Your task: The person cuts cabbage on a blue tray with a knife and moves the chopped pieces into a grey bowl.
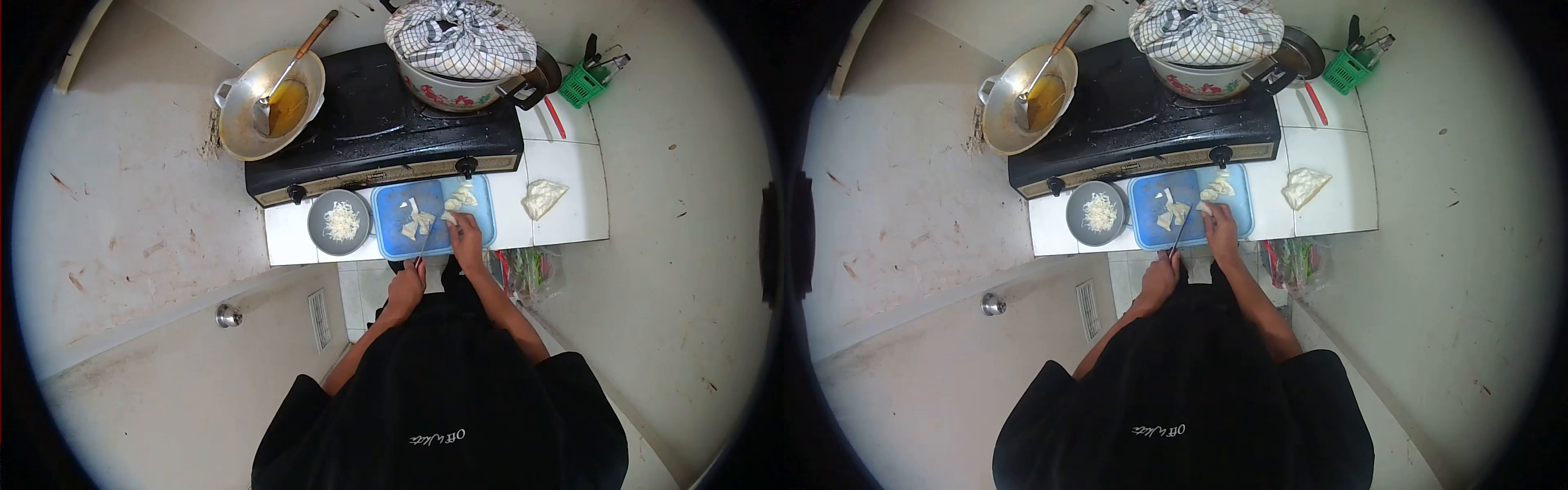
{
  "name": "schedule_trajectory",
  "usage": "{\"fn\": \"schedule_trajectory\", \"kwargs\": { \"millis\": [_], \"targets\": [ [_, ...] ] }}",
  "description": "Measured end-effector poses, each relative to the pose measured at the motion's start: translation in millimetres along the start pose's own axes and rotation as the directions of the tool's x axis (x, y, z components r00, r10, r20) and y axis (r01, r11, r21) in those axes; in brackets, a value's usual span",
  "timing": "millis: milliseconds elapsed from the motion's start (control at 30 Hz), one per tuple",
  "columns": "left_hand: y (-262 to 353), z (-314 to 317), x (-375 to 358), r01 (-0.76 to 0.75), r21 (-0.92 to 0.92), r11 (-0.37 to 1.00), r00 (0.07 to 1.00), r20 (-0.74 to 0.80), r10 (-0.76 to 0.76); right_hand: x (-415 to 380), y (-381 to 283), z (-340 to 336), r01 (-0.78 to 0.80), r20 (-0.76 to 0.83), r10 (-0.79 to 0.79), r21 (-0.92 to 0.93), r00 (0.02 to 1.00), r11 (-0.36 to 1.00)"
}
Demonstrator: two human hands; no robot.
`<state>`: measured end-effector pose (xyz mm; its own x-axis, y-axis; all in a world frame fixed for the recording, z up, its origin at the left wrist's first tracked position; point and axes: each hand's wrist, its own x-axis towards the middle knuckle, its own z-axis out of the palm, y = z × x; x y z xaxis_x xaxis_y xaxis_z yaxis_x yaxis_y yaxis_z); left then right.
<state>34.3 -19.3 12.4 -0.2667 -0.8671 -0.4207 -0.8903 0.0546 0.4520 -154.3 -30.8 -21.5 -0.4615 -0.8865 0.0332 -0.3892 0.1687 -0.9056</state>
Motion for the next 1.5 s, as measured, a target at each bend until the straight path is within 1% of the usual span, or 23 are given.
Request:
{"fn": "schedule_trajectory", "kwargs": {
  "millis": [100, 167, 200, 233, 300, 367, 433, 500, 567, 600, 700, 767, 833, 900, 1033, 1100, 1133, 1200, 1233, 1300, 1400, 1433, 1500],
  "targets": [
    [3.7, 4.1, 7.6, 0.012, -0.004, 1.0, 0.999, -0.03, -0.012, 0.4, 7.9, -1.6, 0.048, -0.028, -0.05, -0.063, 0.998, 0.997],
    [6.4, 8.0, 25.8, -0.053, -0.076, 0.996, 0.998, -0.036, 0.05, -1.6, 3.4, -2.3, 0.063, -0.038, -0.066, -0.081, 0.997, 0.995],
    [15.7, -5.7, 27.4, -0.054, -0.116, 0.992, 0.999, -0.003, 0.054, -1.1, -1.6, -3.8, 0.12, -0.106, -0.144, -0.206, 0.984, 0.971],
    [16.1, -10.2, 27.9, -0.058, -0.116, 0.992, 0.998, -0.013, 0.056, -0.6, -13.6, -6.1, 0.129, -0.108, -0.153, -0.204, 0.982, 0.971],
    [17.3, -21.1, 25.4, -0.078, -0.215, 0.973, 0.997, -0.022, 0.075, 3.5, -32.9, -7.1, 0.159, -0.157, -0.244, -0.417, 0.957, 0.895],
    [15.5, -33.6, 19.6, -0.061, -0.266, 0.962, 0.998, -0.028, 0.055, 8.4, -20.7, 1.5, 0.168, -0.091, -0.216, -0.374, 0.972, 0.912],
    [8.3, -41.6, 10.6, -0.01, -0.322, 0.947, 0.999, -0.045, -0.005, 14.5, -30.2, 8.3, 0.23, 0.159, -0.205, -0.161, 0.966, 0.96],
    [-2.1, -43.3, 7.5, 0.005, -0.341, 0.94, 0.999, -0.046, -0.022, 18.4, -38.2, 13.1, 0.259, 0.194, -0.222, -0.193, 0.956, 0.946],
    [-14.2, -43.2, 3.0, 0.023, -0.358, 0.933, 0.998, -0.043, -0.041, 19.9, -35.2, 17.9, 0.226, 0.313, -0.131, -0.29, 0.941, 0.93],
    [-16.6, -44.2, 2.3, 0.02, -0.36, 0.933, 0.998, -0.055, -0.043, 19.7, -30.0, 19.4, 0.223, 0.315, -0.127, -0.292, 0.941, 0.93],
    [-21.6, -47.5, 1.9, 0.02, -0.376, 0.926, 0.997, -0.062, -0.047, 19.8, -14.7, 24.7, 0.196, 0.207, -0.157, -0.18, 0.966, 0.964],
    [-22.2, -50.6, 2.4, 0.01, -0.393, 0.919, 0.996, -0.077, -0.044, 19.6, -3.6, 22.7, -0.009, 0.069, 0.01, -0.027, 0.998, 1.0],
    [-23.1, -52.0, 3.9, 0.015, -0.398, 0.917, 0.997, -0.069, -0.046, 19.0, -5.8, 11.9, -0.002, 0.038, 0.003, -0.046, 0.999, 0.999],
    [-21.2, -52.9, 6.5, 0.017, -0.404, 0.915, 0.997, -0.062, -0.045, 19.1, -8.4, 5.8, 0.025, -0.059, -0.036, -0.177, 0.998, 0.984],
    [-15.6, -55.2, 11.8, 0.016, -0.396, 0.918, 0.998, -0.05, -0.039, 19.1, -10.7, 2.7, 0.011, -0.019, -0.014, -0.159, 1.0, 0.987],
    [-13.7, -56.3, 13.3, 0.017, -0.397, 0.918, 0.998, -0.042, -0.037, 18.9, -12.2, 7.3, 0.082, -0.167, -0.12, -0.219, 0.979, 0.972],
    [-13.7, -57.2, 14.5, 0.013, -0.395, 0.919, 0.999, -0.035, -0.029, 17.1, -13.3, 9.7, 0.079, -0.167, -0.118, -0.221, 0.979, 0.972],
    [-16.9, -55.4, 16.5, 0.009, -0.395, 0.919, 0.999, -0.024, -0.02, 12.0, -15.3, 13.3, -0.062, -0.227, 0.056, -0.022, 0.972, 0.998],
    [-19.8, -52.7, 18.4, -0.012, -0.388, 0.921, 0.999, -0.045, -0.007, 9.3, -16.0, 13.4, -0.064, -0.228, 0.057, -0.024, 0.972, 0.998],
    [-23.1, -50.7, 19.1, -0.033, -0.381, 0.924, 0.998, -0.064, 0.009, 3.3, -14.0, 13.6, -0.194, -0.165, 0.196, 0.027, 0.967, 0.981],
    [-22.7, -53.0, 21.9, -0.029, -0.358, 0.933, 0.998, -0.058, 0.008, 2.8, -2.3, 12.0, -0.224, -0.107, 0.23, 0.061, 0.967, 0.973],
    [-23.3, -53.4, 23.0, -0.024, -0.358, 0.934, 0.999, -0.047, 0.008, 3.0, 3.9, 10.2, -0.225, -0.112, 0.23, 0.059, 0.967, 0.973],
    [-23.2, -54.6, 24.1, -0.021, -0.358, 0.934, 0.999, -0.033, 0.01, 5.5, 6.8, 4.6, -0.05, -0.196, 0.013, -0.181, 0.98, 0.982]
  ]
}}
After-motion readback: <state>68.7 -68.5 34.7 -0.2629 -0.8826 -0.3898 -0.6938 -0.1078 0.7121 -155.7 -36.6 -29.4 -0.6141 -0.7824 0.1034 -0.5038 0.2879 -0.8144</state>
